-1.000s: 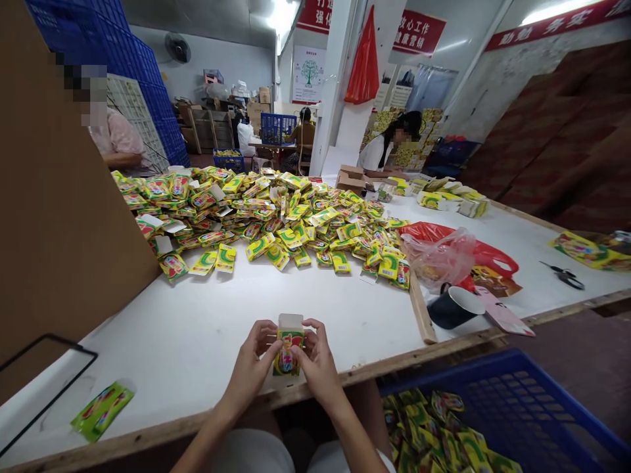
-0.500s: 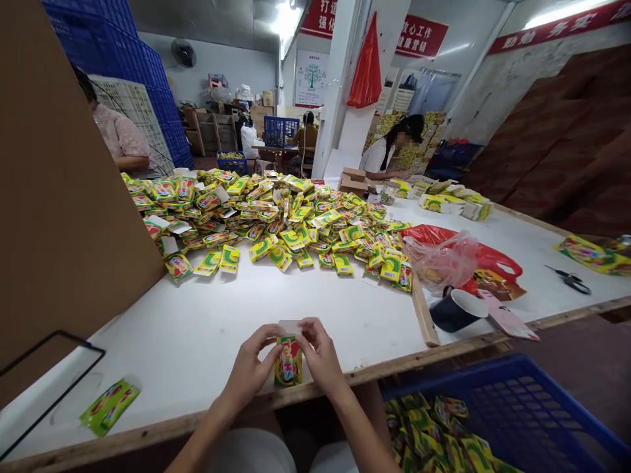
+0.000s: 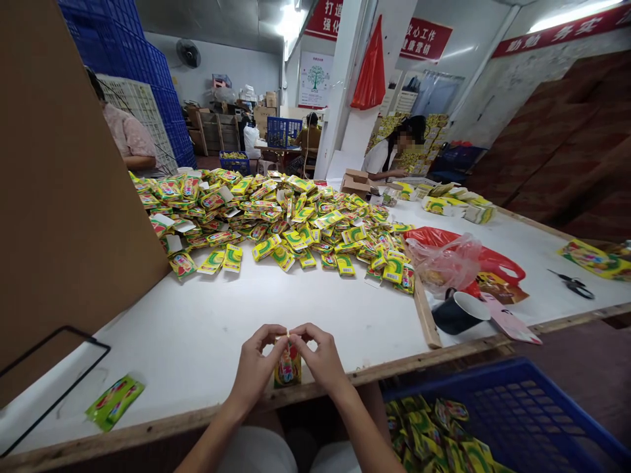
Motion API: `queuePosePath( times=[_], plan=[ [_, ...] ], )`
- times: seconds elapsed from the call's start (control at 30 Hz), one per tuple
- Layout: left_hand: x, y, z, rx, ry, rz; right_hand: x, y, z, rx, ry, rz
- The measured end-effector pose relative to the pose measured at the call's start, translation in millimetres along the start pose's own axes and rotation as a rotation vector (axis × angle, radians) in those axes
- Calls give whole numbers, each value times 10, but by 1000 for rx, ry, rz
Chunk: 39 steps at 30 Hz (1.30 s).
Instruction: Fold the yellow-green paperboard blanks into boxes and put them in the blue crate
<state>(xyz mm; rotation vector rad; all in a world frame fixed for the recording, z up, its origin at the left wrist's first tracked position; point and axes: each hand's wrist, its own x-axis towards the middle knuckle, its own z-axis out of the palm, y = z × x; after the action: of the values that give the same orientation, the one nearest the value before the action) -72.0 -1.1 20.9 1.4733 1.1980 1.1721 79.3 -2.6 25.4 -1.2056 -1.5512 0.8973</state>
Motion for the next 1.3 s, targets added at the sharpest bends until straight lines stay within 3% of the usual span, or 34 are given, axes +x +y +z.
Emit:
queuePosePath(
  times=[0.2, 0.57, 0.8, 1.1, 1.23, 1.3],
  plan=[
    [33, -41, 5, -158, -30, -104, 48, -37, 23, 21, -18, 70],
    [-63, -99, 9, -233, 32, -110, -17, 48, -7, 197, -86, 87],
    [-106, -135, 25, -218, -1, -108, 101, 5, -60, 122, -152, 109],
    [-157, -127, 1, -148, -26, 1, -17, 18, -108, 122, -258, 82],
    [-197, -142, -18, -101, -101, 3, -122, -11, -57, 118, -109, 69],
    [-113, -164, -104, -68, -129, 14, -254, -84, -249, 47, 10, 70]
  ],
)
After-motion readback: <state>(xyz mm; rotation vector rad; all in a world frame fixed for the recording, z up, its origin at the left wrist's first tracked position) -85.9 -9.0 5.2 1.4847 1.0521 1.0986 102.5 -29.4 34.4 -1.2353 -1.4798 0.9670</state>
